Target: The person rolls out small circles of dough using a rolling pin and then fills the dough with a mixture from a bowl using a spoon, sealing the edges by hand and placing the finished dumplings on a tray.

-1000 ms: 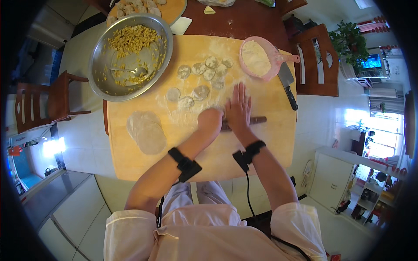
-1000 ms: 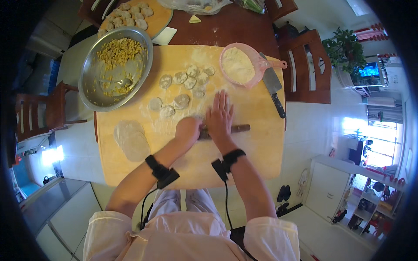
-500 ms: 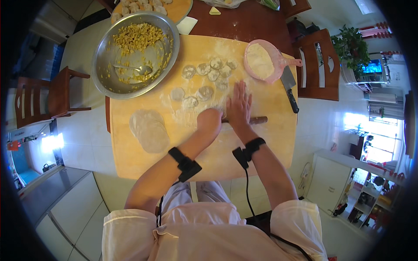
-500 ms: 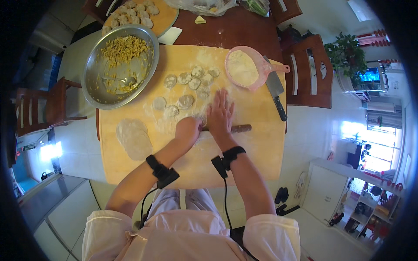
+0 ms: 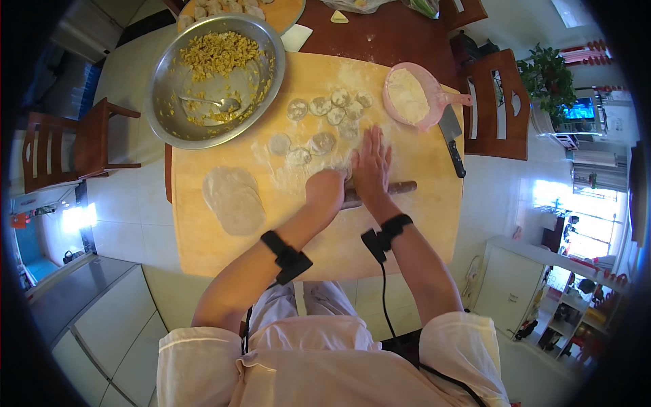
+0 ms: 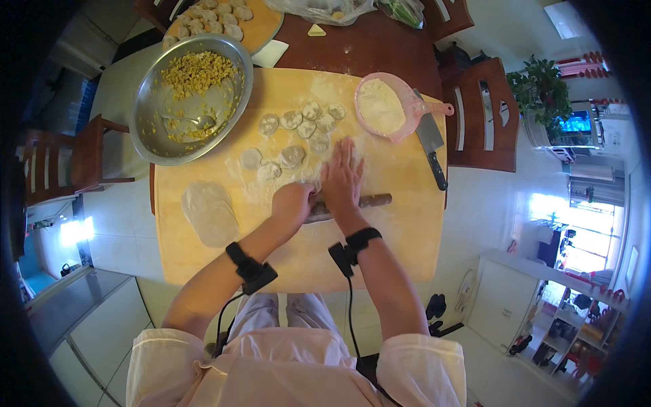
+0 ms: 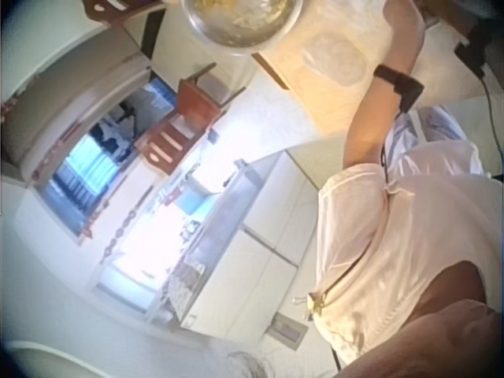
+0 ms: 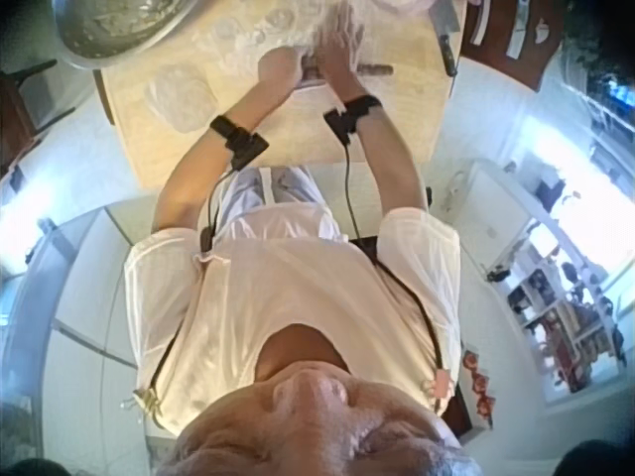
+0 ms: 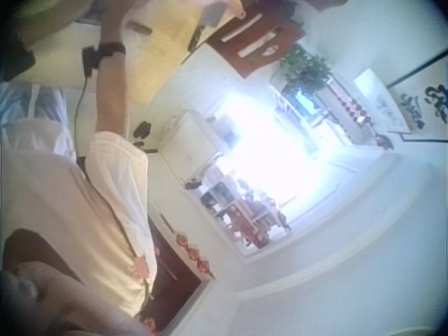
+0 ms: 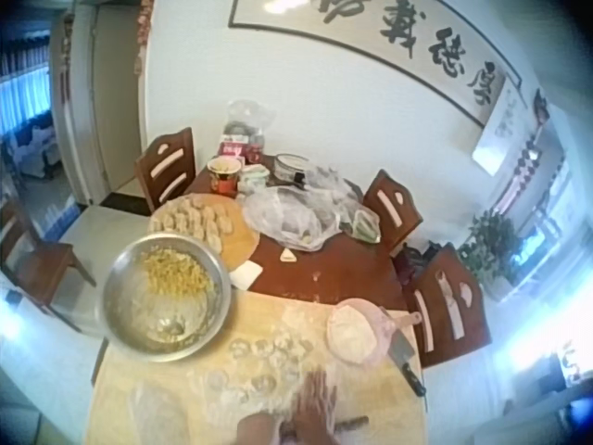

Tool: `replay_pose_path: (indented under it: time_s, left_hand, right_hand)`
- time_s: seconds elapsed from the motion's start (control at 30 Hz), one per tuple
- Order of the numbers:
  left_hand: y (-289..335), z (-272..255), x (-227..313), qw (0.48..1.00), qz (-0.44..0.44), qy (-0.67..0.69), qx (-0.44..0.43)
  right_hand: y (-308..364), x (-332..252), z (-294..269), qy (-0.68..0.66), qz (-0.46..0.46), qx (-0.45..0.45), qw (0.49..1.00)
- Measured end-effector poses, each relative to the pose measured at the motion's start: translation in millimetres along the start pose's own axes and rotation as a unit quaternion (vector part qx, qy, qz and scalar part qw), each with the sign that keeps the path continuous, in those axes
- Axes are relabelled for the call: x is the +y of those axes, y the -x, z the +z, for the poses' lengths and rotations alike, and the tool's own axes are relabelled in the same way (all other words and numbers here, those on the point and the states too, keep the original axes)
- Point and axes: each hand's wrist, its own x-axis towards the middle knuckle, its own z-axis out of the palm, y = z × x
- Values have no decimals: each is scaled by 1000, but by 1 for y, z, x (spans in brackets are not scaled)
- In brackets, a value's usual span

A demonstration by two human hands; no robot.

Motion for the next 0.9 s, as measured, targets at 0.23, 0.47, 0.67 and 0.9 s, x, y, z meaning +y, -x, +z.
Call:
replay_pose_path:
  time_s: [0.23, 0.47, 0.67, 0.9]
  left_hand:
    - [27, -8, -23, 901, -230, 365, 32]
    - [22, -9, -7, 993, -65, 97, 4]
    - [17, -7, -15, 971, -151, 186, -7]
    - [34, -3, -13, 963, -107, 247, 8]
  right_hand:
    - [127, 0, -49, 31, -5, -87, 996]
    - [16, 1, 3, -5, -2, 12, 1000]
    - [104, -5, -42, 10, 24, -114, 993]
    - [51, -6, -22, -1, 8, -44, 999]
